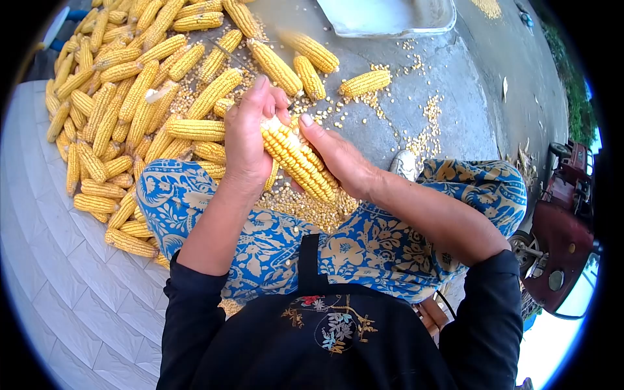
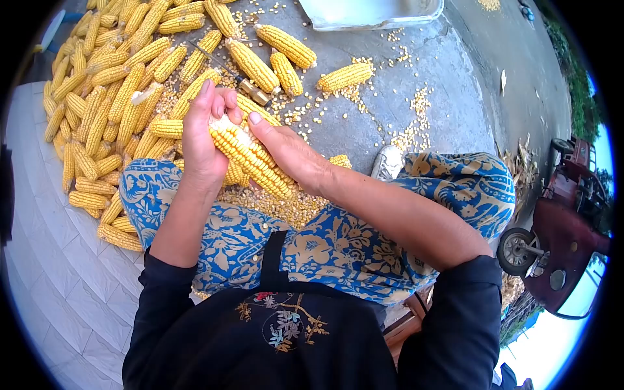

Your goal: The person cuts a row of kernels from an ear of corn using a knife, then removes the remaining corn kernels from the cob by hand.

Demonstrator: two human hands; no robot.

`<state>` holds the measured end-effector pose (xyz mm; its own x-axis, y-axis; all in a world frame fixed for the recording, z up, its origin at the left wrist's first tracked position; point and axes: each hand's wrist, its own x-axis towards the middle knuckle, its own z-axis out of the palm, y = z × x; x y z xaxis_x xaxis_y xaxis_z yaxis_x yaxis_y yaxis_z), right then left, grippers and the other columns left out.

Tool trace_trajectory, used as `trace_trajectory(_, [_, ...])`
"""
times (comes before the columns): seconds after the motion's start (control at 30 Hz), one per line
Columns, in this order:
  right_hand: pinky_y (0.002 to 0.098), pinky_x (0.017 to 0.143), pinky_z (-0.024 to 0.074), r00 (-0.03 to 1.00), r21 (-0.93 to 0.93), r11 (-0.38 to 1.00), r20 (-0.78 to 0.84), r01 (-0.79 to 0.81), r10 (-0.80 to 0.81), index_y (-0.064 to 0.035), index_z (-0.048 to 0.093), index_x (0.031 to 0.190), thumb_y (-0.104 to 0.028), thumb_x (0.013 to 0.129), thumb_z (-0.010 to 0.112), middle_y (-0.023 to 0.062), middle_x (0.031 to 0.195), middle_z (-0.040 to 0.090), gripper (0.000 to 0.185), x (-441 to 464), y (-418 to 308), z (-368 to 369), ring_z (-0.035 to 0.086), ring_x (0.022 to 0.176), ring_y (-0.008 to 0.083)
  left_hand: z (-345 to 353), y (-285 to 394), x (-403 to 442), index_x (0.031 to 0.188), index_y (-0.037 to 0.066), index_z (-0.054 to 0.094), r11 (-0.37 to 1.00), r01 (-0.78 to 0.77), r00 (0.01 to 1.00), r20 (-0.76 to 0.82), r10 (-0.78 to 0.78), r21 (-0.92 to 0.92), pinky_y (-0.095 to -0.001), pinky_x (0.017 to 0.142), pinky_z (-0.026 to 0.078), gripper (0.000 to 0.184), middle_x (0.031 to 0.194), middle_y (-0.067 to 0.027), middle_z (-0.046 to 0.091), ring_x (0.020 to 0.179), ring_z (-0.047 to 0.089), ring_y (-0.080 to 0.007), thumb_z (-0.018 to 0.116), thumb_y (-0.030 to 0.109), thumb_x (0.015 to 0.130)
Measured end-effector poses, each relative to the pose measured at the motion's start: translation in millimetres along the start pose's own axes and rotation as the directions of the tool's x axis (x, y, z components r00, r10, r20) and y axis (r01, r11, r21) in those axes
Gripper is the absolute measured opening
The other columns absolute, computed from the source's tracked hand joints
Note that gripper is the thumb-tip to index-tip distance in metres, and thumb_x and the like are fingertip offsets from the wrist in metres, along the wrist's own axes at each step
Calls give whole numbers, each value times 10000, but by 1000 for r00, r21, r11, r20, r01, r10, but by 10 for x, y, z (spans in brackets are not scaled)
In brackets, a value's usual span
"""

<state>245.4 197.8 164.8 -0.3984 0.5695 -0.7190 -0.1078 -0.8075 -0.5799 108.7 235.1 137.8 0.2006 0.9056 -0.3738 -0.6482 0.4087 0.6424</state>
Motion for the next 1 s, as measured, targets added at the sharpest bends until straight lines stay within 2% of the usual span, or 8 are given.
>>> trace_trajectory(0.07, [281,601,502,999,-64,998,35,4,-2,41,528,1059,-545,911,336,122,842,609,634,-2,-21,11,603,672,157,19,22,-14,628,110,395,998,-45,999,-27,47,44,-259,650,412,336,737,-59,523,661,479,-119,512,287,889])
trace_trajectory(0.17, [283,624,491,943,-412,855,34,316,-332,36,546,1024,-566,907,312,119,811,609,657,9,-10,61,597,685,148,62,9,-52,617,92,421,985,-99,994,-23,103,142,-256,691,391,332,734,-60,527,698,477,-118,527,268,877])
trace_trajectory(0.23, [275,578,486,986,-437,888,-14,144,-168,24,553,991,-552,914,294,113,748,598,636,10,-8,28,587,632,147,50,-19,-45,620,85,432,980,-75,996,-32,82,184,-259,737,385,333,747,-58,530,741,482,-123,532,274,875])
trace_trajectory(0.4, [276,486,465,998,-147,989,-42,34,-41,8,534,930,-517,924,268,103,671,573,589,7,19,25,565,551,158,19,26,-30,677,53,523,968,-24,999,45,13,250,-259,810,375,298,831,-71,541,827,501,-127,537,277,872])
trace_trajectory(0.5, [281,447,449,999,-91,996,-38,20,-24,-23,512,861,-522,925,243,93,629,554,571,30,-6,22,551,512,166,28,220,-23,1036,-11,547,845,-266,964,144,224,465,-278,898,366,340,1045,-116,521,905,523,-152,539,286,872])
trace_trajectory(0.6, [277,446,458,1000,-97,995,-14,22,-24,-27,503,881,-551,921,239,85,627,542,588,32,-18,-19,553,517,162,120,686,-98,1308,42,373,632,-613,790,345,507,473,-385,985,327,559,1296,-170,428,1093,512,-260,421,423,902])
trace_trajectory(0.77, [269,463,474,997,-202,979,66,41,-28,-31,498,912,-550,922,255,82,668,557,574,-12,35,32,560,544,150,43,1479,-362,1365,106,313,531,-836,411,802,433,142,-395,960,369,637,1345,-245,351,1030,560,-267,291,546,905])
trace_trajectory(1.0, [288,487,483,999,-188,982,44,28,-20,-21,493,940,-544,925,258,90,685,561,573,-47,-12,34,572,574,159,-194,1703,-548,1352,93,325,518,-845,418,769,484,132,-387,948,375,635,1334,-242,364,1029,561,-264,311,538,899])
